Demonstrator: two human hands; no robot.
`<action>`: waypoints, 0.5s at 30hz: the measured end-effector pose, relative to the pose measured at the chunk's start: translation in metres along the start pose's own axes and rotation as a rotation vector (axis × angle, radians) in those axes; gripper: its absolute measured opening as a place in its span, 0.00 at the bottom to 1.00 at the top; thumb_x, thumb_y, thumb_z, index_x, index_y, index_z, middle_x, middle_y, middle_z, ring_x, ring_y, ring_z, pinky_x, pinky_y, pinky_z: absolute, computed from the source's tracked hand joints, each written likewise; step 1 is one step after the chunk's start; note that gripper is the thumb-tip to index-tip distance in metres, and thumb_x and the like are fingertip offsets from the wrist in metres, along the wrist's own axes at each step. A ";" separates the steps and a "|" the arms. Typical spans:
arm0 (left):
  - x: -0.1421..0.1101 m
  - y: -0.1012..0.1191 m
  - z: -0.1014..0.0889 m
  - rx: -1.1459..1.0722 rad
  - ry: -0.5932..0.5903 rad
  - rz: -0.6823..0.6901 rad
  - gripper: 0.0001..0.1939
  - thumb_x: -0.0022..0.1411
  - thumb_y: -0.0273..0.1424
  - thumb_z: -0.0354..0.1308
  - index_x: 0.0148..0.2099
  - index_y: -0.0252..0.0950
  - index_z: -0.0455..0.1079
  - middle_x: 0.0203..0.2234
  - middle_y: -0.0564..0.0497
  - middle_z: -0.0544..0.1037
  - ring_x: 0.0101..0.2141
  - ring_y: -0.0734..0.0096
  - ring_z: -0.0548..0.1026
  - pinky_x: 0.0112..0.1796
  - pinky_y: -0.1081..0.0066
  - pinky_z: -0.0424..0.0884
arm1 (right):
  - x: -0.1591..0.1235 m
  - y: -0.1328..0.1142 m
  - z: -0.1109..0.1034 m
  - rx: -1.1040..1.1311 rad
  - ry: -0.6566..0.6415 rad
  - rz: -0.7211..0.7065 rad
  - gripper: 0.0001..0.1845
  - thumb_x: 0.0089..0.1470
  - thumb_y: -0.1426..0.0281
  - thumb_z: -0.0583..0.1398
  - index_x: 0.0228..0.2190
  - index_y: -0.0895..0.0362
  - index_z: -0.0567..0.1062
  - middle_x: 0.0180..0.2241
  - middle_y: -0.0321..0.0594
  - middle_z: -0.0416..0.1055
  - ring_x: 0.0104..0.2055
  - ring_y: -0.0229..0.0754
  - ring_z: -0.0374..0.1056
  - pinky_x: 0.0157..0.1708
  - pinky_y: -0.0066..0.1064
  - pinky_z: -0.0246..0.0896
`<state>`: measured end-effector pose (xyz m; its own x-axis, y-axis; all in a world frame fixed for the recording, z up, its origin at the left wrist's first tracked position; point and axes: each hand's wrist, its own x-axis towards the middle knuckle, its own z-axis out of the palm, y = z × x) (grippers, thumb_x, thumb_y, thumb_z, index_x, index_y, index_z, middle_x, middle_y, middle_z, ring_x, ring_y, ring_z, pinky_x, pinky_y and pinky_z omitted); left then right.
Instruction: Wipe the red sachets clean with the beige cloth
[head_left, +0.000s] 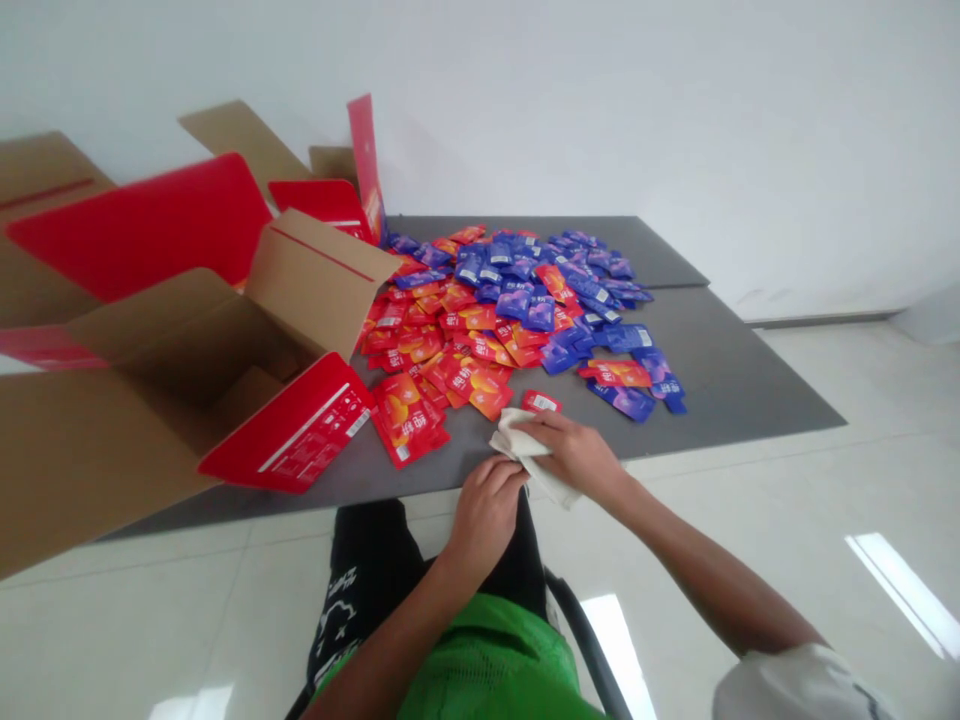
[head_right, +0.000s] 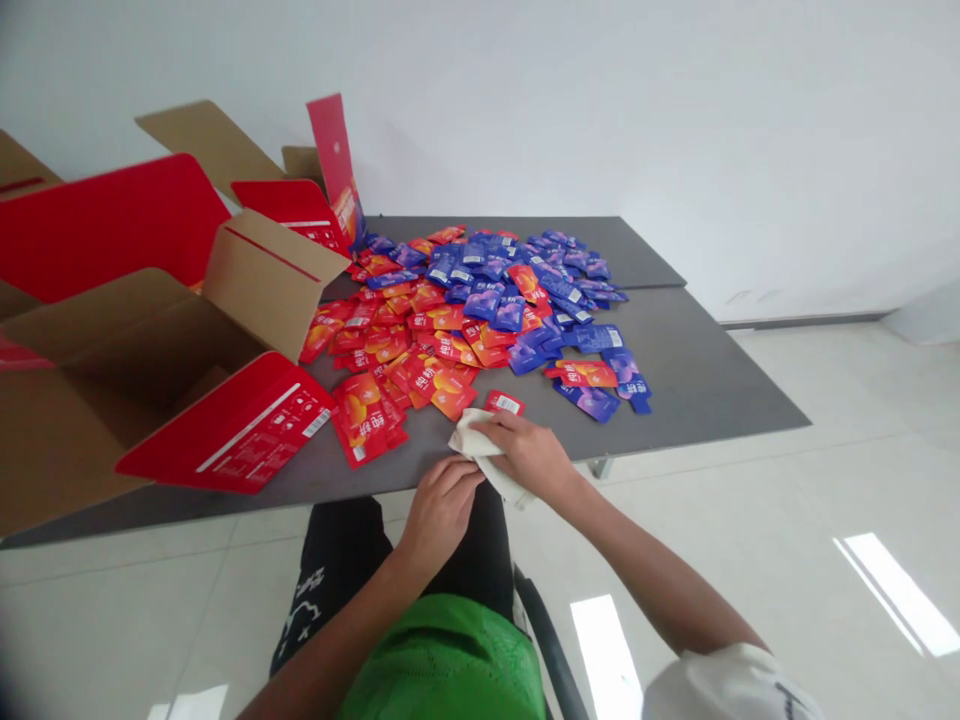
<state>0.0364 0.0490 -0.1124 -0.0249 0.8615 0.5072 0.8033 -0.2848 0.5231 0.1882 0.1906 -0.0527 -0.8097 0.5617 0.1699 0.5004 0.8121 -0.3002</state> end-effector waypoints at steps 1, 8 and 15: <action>0.000 0.000 0.000 -0.002 -0.004 -0.001 0.15 0.71 0.22 0.54 0.54 0.38 0.75 0.46 0.47 0.81 0.52 0.62 0.75 0.54 0.58 0.76 | 0.000 -0.002 0.004 0.007 -0.016 0.004 0.22 0.63 0.71 0.61 0.57 0.48 0.76 0.57 0.41 0.74 0.52 0.46 0.75 0.46 0.29 0.71; 0.000 -0.001 0.001 0.009 -0.002 0.002 0.16 0.71 0.22 0.53 0.57 0.38 0.74 0.49 0.47 0.81 0.53 0.62 0.75 0.55 0.56 0.76 | 0.035 0.044 -0.012 -0.085 0.047 0.172 0.19 0.65 0.68 0.59 0.56 0.52 0.77 0.47 0.44 0.76 0.45 0.46 0.75 0.44 0.30 0.70; 0.000 0.000 0.001 0.012 -0.011 0.001 0.15 0.71 0.22 0.54 0.55 0.38 0.75 0.47 0.47 0.81 0.52 0.61 0.75 0.55 0.58 0.76 | 0.006 0.004 -0.012 -0.016 -0.010 0.032 0.24 0.63 0.72 0.61 0.59 0.49 0.74 0.55 0.43 0.74 0.51 0.46 0.75 0.47 0.29 0.70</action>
<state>0.0364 0.0494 -0.1129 -0.0176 0.8659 0.4999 0.8102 -0.2806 0.5146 0.1889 0.1991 -0.0419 -0.7966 0.5855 0.1507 0.5306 0.7965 -0.2899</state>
